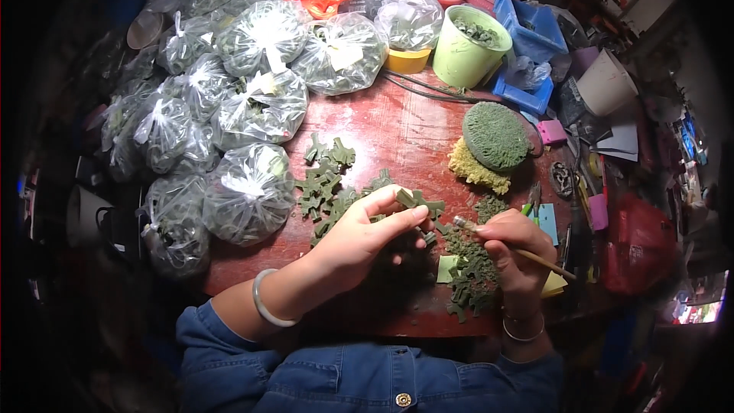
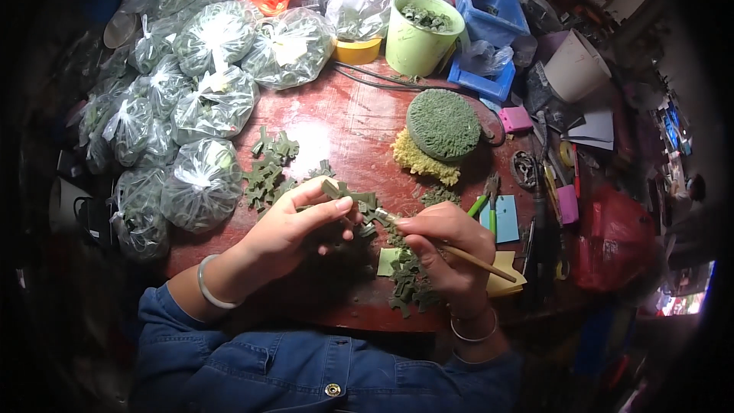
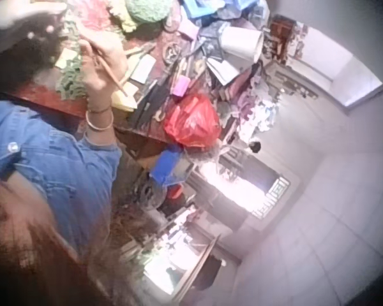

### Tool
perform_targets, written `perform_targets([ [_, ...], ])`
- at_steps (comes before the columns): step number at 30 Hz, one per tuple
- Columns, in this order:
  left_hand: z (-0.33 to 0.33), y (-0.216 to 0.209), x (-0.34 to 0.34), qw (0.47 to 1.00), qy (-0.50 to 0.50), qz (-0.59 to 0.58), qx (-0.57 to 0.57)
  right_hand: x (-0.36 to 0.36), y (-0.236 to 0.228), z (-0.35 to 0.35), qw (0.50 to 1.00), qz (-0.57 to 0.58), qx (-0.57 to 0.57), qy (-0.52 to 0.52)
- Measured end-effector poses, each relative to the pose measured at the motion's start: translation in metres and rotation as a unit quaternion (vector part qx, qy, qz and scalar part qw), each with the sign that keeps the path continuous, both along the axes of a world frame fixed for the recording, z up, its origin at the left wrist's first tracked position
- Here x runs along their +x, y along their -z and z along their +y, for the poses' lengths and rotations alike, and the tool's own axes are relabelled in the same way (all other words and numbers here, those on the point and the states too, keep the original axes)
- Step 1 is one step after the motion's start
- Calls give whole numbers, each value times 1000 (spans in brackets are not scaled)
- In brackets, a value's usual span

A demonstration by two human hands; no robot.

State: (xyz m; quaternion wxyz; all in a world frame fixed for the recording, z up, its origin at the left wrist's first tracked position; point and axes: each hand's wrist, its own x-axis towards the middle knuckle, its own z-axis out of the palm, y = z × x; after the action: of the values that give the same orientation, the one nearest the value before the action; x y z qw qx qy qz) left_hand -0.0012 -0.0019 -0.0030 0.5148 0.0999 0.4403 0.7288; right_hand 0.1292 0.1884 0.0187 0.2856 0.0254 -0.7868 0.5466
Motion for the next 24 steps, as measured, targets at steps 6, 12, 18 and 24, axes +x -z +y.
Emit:
perform_targets([
  [6, -2, -1, 0, 1000, 5, -3, -13, 0, -1, -1, 997, 25, 50, 61],
  [12, 0, -3, 2, 999, 13, 8, -38, 1, -2, -3, 995, 7, 67, 72],
  [18, 2, -4, 4, 990, 32, 132, -41, -1, -4, -4, 995, -9, 93, -32],
  [24, 3, 0, 7, 972, 41, 224, -55, -1, -5, -5, 992, 11, 127, -5],
])
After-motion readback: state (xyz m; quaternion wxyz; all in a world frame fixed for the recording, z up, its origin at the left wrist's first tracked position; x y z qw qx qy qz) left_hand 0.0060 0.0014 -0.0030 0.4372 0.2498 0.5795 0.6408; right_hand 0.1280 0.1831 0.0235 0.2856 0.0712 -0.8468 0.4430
